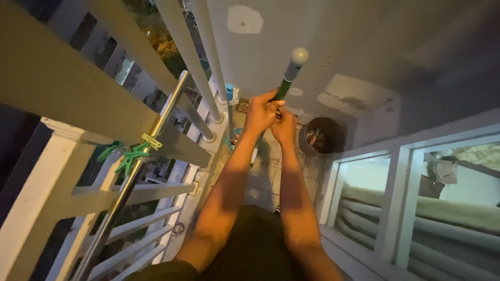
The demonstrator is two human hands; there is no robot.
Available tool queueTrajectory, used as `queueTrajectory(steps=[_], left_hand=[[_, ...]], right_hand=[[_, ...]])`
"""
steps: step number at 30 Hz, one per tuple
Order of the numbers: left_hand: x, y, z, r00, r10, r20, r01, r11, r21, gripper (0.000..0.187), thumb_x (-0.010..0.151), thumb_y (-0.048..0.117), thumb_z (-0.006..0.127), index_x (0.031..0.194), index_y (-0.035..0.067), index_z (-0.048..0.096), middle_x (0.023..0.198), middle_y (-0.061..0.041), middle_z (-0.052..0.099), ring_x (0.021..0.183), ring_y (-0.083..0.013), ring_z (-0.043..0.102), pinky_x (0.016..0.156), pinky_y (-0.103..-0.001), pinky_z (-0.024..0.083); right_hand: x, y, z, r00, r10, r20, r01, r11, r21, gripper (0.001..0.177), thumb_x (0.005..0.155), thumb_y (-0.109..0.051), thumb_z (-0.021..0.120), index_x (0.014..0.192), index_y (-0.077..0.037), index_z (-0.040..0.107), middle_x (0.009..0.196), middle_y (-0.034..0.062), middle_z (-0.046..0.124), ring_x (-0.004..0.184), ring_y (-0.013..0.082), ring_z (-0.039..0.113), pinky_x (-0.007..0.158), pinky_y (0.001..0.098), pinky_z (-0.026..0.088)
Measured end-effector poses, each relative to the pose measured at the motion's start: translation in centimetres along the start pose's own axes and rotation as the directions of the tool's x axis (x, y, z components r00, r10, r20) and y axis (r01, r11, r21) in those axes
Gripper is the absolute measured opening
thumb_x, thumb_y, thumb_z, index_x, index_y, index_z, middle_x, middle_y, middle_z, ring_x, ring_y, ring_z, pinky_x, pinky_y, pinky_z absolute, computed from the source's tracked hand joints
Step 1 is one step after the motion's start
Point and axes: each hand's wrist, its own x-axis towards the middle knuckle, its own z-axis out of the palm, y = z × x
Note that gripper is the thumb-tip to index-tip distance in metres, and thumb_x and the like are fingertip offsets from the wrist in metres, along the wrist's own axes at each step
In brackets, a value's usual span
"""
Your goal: Repairing and assembling a green mop handle on a balcony.
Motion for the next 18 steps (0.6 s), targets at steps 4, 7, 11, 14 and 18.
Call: queueTrajectory(steps=[4, 7, 11, 14, 18], left_hand=[[-0.8, 0.4, 2.4, 1.000, -0.009, -0.003, 0.009, 0.999, -0.042, 0.034, 0.092, 0.003, 0.069, 0.126, 0.000, 0.071, 0.082, -0.010, 0.074, 0.068, -0.0086, 0.068, 0.058, -0.028, 0.058], [-1.4, 0.6, 4.3, 0.998, -0.055, -0.020, 0.055, 0.998, 0.012, 0.038, 0.089, 0.004, 0.073, 0.127, 0.001, 0.071, 0.083, -0.014, 0.078, 0.064, -0.0099, 0.065, 0.059, -0.030, 0.056], [-2.3, 2.1, 6.7, 0.998, 0.067, 0.013, -0.068, 0.991, 0.117, 0.040, 0.090, 0.007, 0.073, 0.130, 0.003, 0.070, 0.089, -0.016, 0.078, 0.067, -0.0127, 0.067, 0.064, -0.030, 0.058], [-2.8, 1.9, 8.6, 0.996, 0.091, 0.012, -0.091, 0.991, 0.098, 0.041, 0.090, 0.006, 0.072, 0.131, 0.003, 0.069, 0.098, -0.017, 0.077, 0.069, -0.0143, 0.069, 0.064, -0.030, 0.058], [-3.6, 2.9, 10.1, 0.999, -0.014, 0.030, 0.012, 0.998, 0.064, 0.040, 0.091, 0.004, 0.070, 0.131, 0.003, 0.067, 0.090, -0.012, 0.078, 0.069, -0.0121, 0.073, 0.064, -0.029, 0.060]], right_hand=[[0.1, 3.0, -1.6, 0.999, -0.015, 0.044, 0.013, 0.998, 0.055, 0.028, 0.093, -0.012, 0.064, 0.120, -0.002, 0.070, 0.097, 0.0144, 0.077, 0.089, 0.0246, 0.075, 0.077, 0.0357, 0.055], [-0.2, 4.9, -3.0, 0.997, -0.074, 0.001, 0.074, 0.989, 0.126, 0.025, 0.092, -0.016, 0.068, 0.113, -0.003, 0.070, 0.099, 0.0149, 0.077, 0.092, 0.0257, 0.075, 0.079, 0.0354, 0.056], [-1.1, 4.2, -6.6, 0.998, -0.027, -0.049, 0.023, 0.998, -0.064, 0.029, 0.089, -0.022, 0.070, 0.111, -0.004, 0.073, 0.097, 0.0177, 0.077, 0.092, 0.0290, 0.076, 0.079, 0.0383, 0.056], [-1.8, 3.9, -8.6, 0.997, -0.020, -0.071, 0.012, 0.994, -0.105, 0.030, 0.088, -0.023, 0.071, 0.113, -0.005, 0.074, 0.098, 0.0190, 0.077, 0.094, 0.0325, 0.076, 0.080, 0.0401, 0.056], [-2.3, 4.2, -10.6, 0.997, 0.062, -0.044, -0.066, 0.994, -0.088, 0.032, 0.089, -0.026, 0.070, 0.115, -0.006, 0.071, 0.100, 0.0179, 0.078, 0.093, 0.0304, 0.080, 0.081, 0.0399, 0.059]])
